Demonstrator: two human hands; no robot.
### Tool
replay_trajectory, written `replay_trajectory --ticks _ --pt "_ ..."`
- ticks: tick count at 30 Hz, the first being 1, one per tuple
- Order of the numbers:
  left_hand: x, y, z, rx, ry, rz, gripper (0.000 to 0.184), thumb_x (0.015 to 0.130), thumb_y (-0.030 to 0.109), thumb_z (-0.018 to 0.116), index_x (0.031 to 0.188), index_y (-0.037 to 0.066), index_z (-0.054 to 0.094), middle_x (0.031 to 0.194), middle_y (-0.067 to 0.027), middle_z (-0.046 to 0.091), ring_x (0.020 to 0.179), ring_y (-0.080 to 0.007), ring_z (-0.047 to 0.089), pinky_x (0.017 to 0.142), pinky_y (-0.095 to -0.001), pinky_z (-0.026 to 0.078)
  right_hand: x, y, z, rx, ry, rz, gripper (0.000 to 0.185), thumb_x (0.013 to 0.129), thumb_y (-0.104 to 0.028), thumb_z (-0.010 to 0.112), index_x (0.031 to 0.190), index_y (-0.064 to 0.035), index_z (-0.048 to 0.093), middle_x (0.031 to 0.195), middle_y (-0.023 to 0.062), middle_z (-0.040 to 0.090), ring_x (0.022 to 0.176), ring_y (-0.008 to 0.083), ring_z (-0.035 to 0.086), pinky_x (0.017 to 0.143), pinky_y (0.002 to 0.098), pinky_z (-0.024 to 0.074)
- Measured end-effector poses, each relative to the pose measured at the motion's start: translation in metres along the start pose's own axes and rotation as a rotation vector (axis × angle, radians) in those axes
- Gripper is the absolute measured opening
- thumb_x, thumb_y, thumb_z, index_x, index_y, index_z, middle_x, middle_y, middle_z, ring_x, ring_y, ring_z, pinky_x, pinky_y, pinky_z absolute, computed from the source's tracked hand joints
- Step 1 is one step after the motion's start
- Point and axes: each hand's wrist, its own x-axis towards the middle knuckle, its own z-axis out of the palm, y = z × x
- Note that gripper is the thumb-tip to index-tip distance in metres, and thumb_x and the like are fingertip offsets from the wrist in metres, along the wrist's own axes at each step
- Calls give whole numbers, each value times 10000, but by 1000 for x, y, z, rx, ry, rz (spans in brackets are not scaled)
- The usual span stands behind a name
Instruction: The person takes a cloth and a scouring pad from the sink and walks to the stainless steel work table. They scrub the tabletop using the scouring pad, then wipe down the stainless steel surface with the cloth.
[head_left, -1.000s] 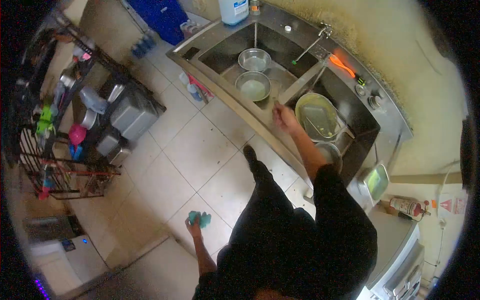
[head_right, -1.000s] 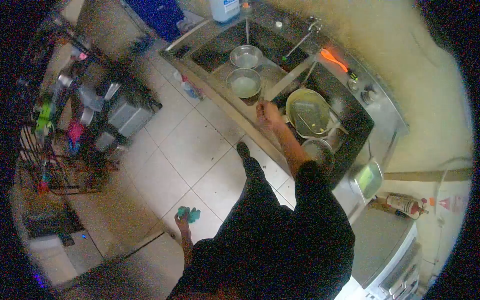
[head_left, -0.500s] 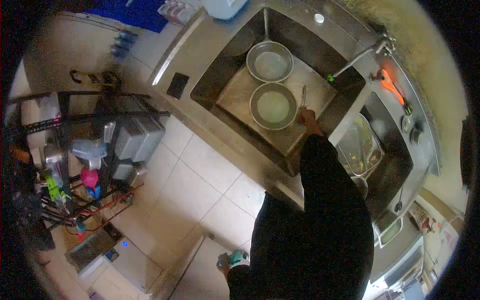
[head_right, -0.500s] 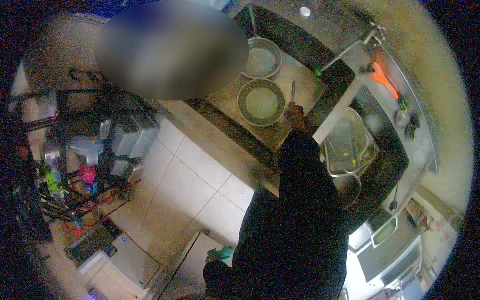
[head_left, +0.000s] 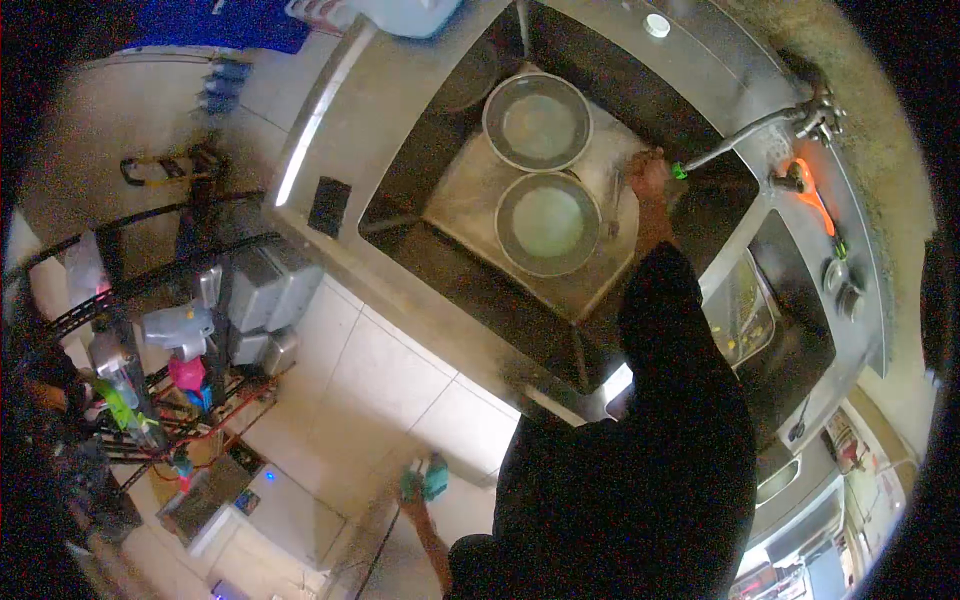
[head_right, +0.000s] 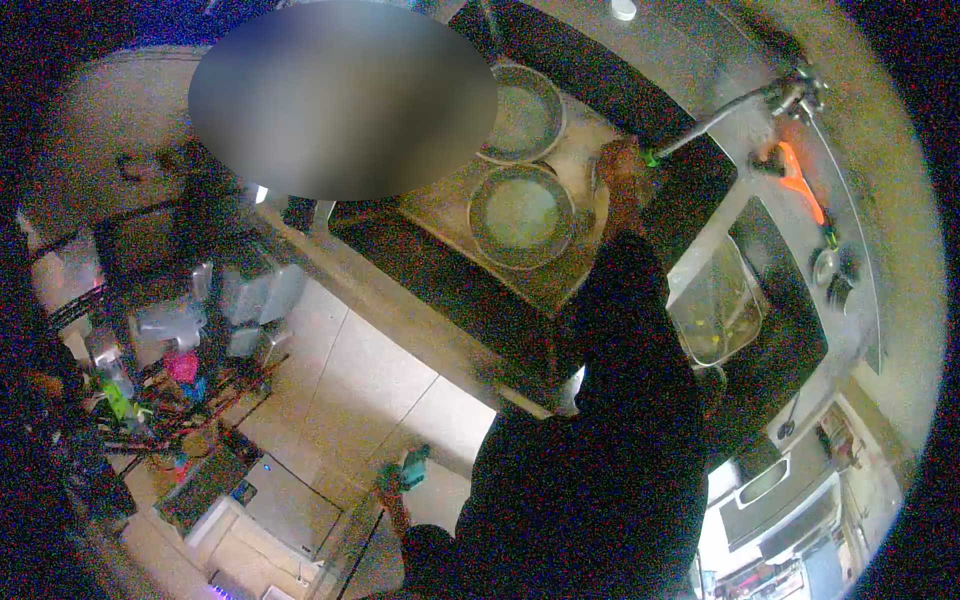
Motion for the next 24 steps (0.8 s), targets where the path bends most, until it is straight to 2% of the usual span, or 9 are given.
replay_trajectory --ticks 7,10,12,13,16,18,21,22,24 --pt "10 18 12 28 7 39 545 834 129 719 1292 31 441 1154 -128 576 1022 -231 568 837 -369 511 -43 34 0 -147 -20 -29 176 924 -207 509 957 -38 550 906 100 540 798 238 497 725 361 410" --pt "20 14 16 -33 45 211 515 834 175 725 1261 32 476 1122 -104 574 1009 -220 557 836 -366 495 -68 42 2 -215 -54 -49 189 921 -212 512 974 -35 553 933 109 547 826 249 505 748 370 413" --pt "37 -7 14 212 105 327 462 834 168 719 1216 28 500 1102 -97 571 987 -218 549 823 -347 482 -88 45 1 -262 -73 -79 199 918 -215 514 986 -33 556 952 115 551 844 256 510 763 376 415" --pt "-15 85 43 -108 6 151 464 837 188 718 1208 16 499 1080 -107 586 990 -226 545 835 -347 471 -94 47 1 -288 -86 -99 204 917 -216 515 992 -32 557 961 119 553 853 260 512 770 379 416" --pt "-35 72 40 43 77 290 470 829 178 728 1209 21 499 1047 -103 605 972 -224 546 833 -366 476 -129 53 2 -363 -165 -187 219 913 -221 519 1009 -28 561 988 128 559 881 270 520 793 388 419" --pt "-69 84 42 -155 121 202 450 810 146 746 1181 31 519 1059 -93 617 928 -200 577 797 -356 502 -153 54 11 -395 -264 -273 231 911 -224 521 1021 -26 563 1006 134 563 900 278 525 808 394 421" --pt "-109 -1 36 -556 136 55 476 747 141 804 1136 34 553 1065 -82 640 869 -142 628 755 -299 543 -194 49 29 -422 -454 -441 248 907 -229 524 1039 -22 567 1034 144 569 927 288 533 831 403 424" --pt "-127 -18 32 -641 287 65 476 747 141 804 1136 34 553 1065 -82 640 869 -142 628 755 -299 543 -204 44 37 -419 -505 -514 254 906 -230 525 1045 -21 568 1043 147 571 937 292 535 838 406 425" --pt "-170 -52 29 -342 234 50 508 702 205 835 1111 65 568 1027 -51 660 879 -139 634 817 -306 524 -222 32 55 -423 -593 -678 267 904 -233 527 1056 -19 570 1061 154 575 955 299 540 853 412 427"
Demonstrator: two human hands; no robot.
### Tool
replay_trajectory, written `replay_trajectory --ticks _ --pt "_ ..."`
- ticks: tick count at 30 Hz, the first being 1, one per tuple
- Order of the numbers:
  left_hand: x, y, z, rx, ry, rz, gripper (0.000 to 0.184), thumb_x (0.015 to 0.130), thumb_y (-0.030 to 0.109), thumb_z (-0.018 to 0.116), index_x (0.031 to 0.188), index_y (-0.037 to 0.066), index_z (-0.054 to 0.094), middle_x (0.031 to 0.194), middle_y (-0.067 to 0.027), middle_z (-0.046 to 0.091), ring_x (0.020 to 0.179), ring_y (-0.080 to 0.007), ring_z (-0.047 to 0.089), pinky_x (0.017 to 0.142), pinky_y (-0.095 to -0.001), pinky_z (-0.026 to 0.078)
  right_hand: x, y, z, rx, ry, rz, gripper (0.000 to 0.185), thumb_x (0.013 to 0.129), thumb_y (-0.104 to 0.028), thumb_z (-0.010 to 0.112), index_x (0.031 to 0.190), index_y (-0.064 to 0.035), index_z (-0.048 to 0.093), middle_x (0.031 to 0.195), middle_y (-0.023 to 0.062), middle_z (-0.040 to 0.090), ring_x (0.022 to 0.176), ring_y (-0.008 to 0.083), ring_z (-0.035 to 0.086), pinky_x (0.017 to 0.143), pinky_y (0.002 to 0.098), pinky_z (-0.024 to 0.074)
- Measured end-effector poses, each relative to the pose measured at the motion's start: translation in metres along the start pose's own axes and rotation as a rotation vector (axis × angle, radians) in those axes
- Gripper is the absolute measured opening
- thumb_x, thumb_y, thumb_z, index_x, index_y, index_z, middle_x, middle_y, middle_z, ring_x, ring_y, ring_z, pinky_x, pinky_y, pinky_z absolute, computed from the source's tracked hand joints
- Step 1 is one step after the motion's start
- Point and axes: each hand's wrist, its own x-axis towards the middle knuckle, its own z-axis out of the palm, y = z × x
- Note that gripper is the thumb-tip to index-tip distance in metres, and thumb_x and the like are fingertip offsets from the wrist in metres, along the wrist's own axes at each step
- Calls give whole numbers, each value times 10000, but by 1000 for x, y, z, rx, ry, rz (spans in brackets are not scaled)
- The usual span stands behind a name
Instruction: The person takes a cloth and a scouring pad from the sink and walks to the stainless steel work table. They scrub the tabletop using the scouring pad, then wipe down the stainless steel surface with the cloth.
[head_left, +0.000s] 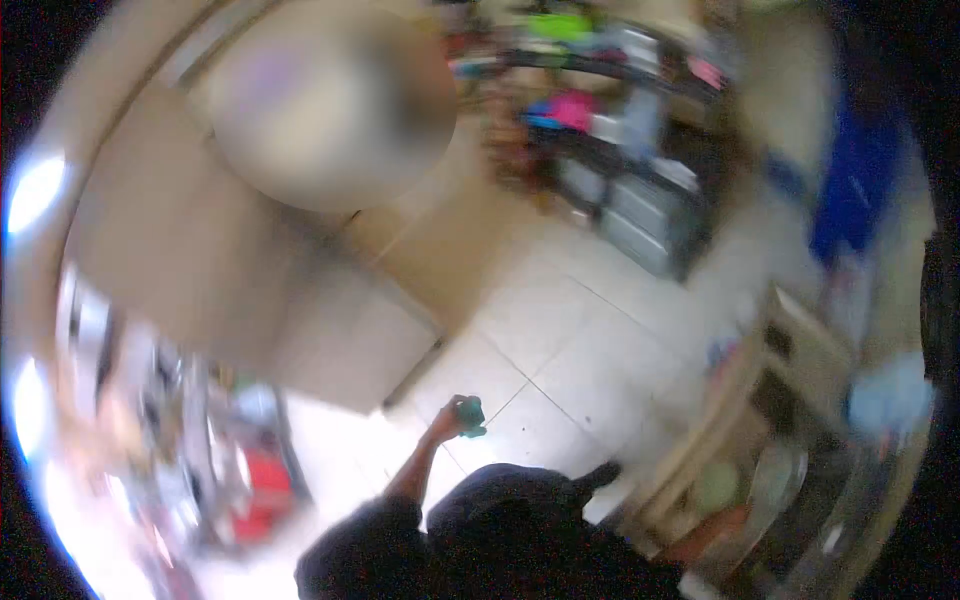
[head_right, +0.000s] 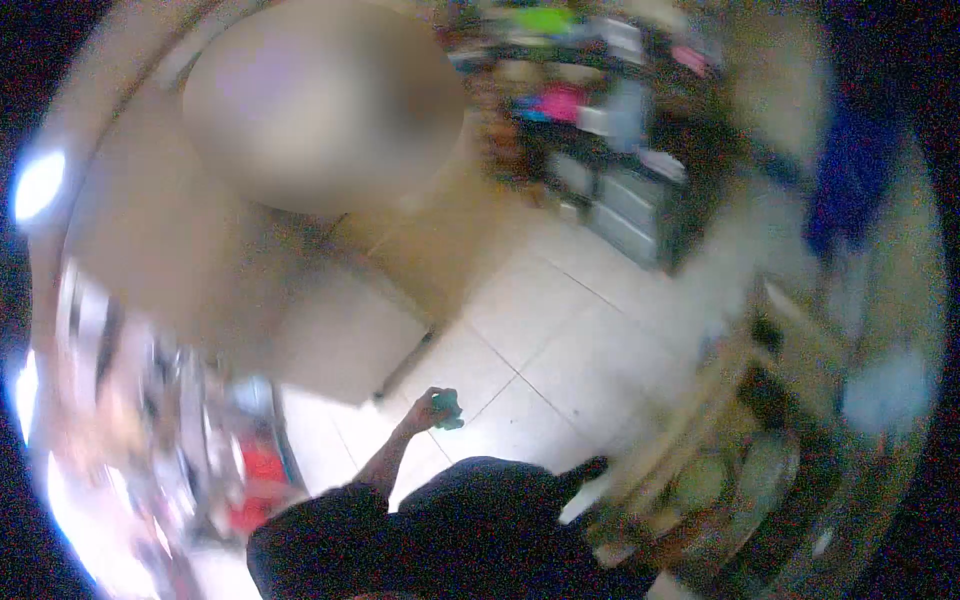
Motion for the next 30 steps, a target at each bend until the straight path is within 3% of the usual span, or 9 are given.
replay_trajectory --ticks 2,4,7,10,12,15,16,19,30 --pt "-36 -116 -16 148 240 89 496 671 269 837 1072 104 596 988 -18 677 915 -156 635 856 -322 494 15 -44 25 14 -37 -184 279 901 -236 530 1068 -17 573 1079 160 580 974 306 545 868 418 429" --pt "-113 -155 -30 -190 288 -275 459 688 302 803 1069 127 614 992 -22 678 965 -199 622 896 -349 466 14 -100 54 71 -79 -358 292 899 -239 532 1080 -14 575 1097 166 584 992 313 550 883 424 430" --pt "-229 -205 -32 24 546 -552 519 736 374 778 1112 80 574 948 -126 689 833 -193 661 705 -366 550 -17 -201 114 243 -187 -604 312 895 -244 535 1097 -11 579 1124 176 590 1020 324 558 906 433 433" --pt "-346 -325 -3 -434 706 -851 556 709 367 780 1085 30 547 929 -149 676 846 -207 646 704 -381 536 -111 -301 183 448 -474 -819 332 891 -249 538 1115 -7 583 1152 185 596 1048 335 566 929 441 436" --pt "-424 -373 41 -102 869 -1202 674 676 265 792 1200 17 449 1005 -235 643 913 -361 657 735 -434 551 -206 -332 221 379 -662 -899 349 882 -238 576 1148 -13 567 1112 156 609 1006 297 582 900 405 457" --pt "-525 -348 65 -569 1125 -1274 666 710 260 778 1214 7 424 1035 -249 636 946 -374 647 753 -452 545 -349 -351 259 207 -1155 -1055 293 854 -128 542 1110 10 572 1084 141 595 989 307 570 879 405 455" --pt "-551 -360 89 -622 1212 -1324 645 723 264 771 1205 1 432 1041 -251 635 951 -376 646 768 -456 540 -392 -338 271 103 -1540 -743 267 846 -70 553 1104 -2 570 1083 127 595 934 268 599 794 382 490" --pt "-597 -387 119 -643 1233 -1456 569 736 222 746 1165 -10 453 1051 -244 637 968 -372 643 774 -454 536 -563 -338 166 -572 -1847 -760 247 851 -77 591 1094 -38 568 933 104 641 756 225 662 625 349 521" --pt "-614 -445 111 -971 1289 -1486 669 642 170 795 1209 -3 485 1089 -201 622 1027 -307 613 868 -410 507 -764 -294 177 -1152 -1858 -595 97 853 -110 614 828 -17 619 709 102 614 619 231 632 519 357 485"
